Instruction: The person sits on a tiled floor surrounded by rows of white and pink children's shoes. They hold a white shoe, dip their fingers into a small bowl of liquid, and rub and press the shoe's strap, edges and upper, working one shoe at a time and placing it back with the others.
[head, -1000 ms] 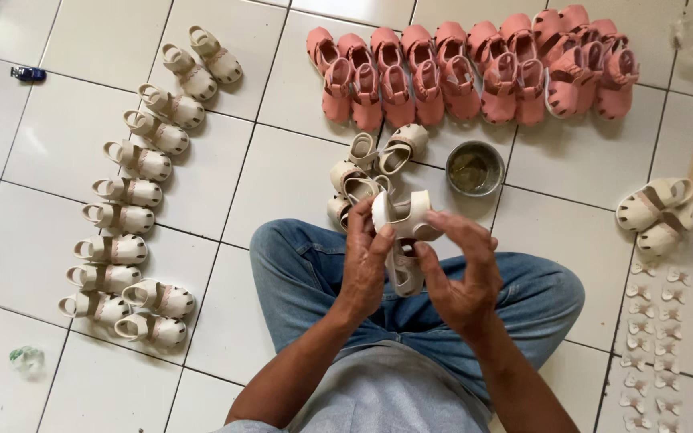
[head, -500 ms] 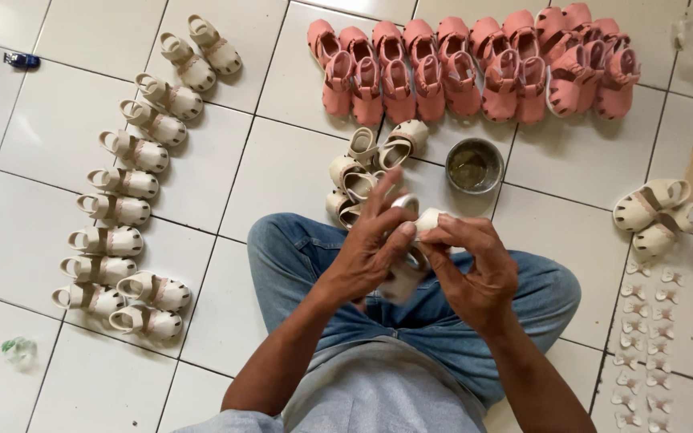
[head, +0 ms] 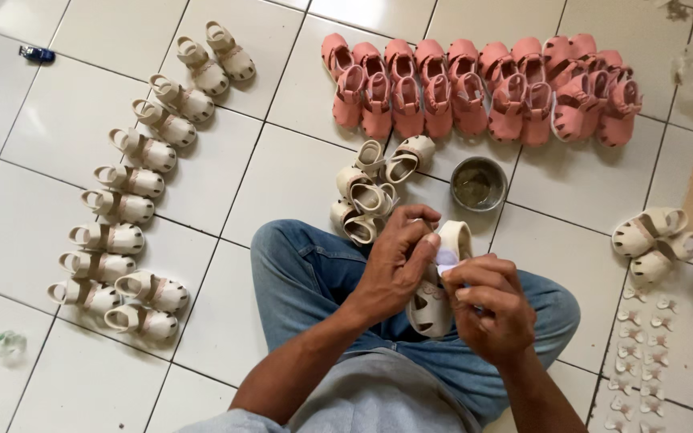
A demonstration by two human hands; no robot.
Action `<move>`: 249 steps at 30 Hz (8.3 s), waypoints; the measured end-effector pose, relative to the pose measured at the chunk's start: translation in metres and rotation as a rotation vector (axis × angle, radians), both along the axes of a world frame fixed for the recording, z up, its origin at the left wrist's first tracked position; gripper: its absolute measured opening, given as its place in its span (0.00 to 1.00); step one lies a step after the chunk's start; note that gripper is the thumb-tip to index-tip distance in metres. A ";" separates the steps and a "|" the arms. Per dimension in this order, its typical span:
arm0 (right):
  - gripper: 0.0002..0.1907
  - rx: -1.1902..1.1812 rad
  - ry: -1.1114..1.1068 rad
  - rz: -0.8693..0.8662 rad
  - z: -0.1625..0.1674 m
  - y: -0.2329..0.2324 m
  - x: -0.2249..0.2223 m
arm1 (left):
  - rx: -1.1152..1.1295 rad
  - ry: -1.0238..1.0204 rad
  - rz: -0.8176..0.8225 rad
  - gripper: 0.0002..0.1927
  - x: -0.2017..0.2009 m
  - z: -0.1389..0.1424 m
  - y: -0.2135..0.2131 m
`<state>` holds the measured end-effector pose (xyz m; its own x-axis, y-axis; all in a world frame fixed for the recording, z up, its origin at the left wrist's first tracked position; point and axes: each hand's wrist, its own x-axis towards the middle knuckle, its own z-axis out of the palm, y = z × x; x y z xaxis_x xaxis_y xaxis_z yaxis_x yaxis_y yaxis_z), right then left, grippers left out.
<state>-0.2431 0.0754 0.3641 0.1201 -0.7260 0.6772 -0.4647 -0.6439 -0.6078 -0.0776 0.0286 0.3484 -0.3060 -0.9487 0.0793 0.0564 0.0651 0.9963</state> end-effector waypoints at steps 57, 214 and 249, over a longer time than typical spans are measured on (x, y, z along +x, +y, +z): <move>0.33 0.348 -0.237 -0.088 0.013 0.008 0.003 | -0.051 0.068 -0.079 0.12 0.035 0.010 -0.002; 0.40 0.473 -0.120 0.076 -0.020 -0.019 0.009 | 0.592 0.872 0.134 0.28 0.038 -0.018 0.001; 0.43 0.811 -0.002 0.380 -0.111 -0.064 0.124 | 0.523 0.431 1.084 0.30 0.284 -0.220 0.037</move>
<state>-0.1195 0.0112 0.2536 0.4494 -0.8930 -0.0259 -0.3057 -0.1265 -0.9437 0.2066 0.0659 0.1289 0.5976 -0.6435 -0.4783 0.5445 -0.1121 0.8312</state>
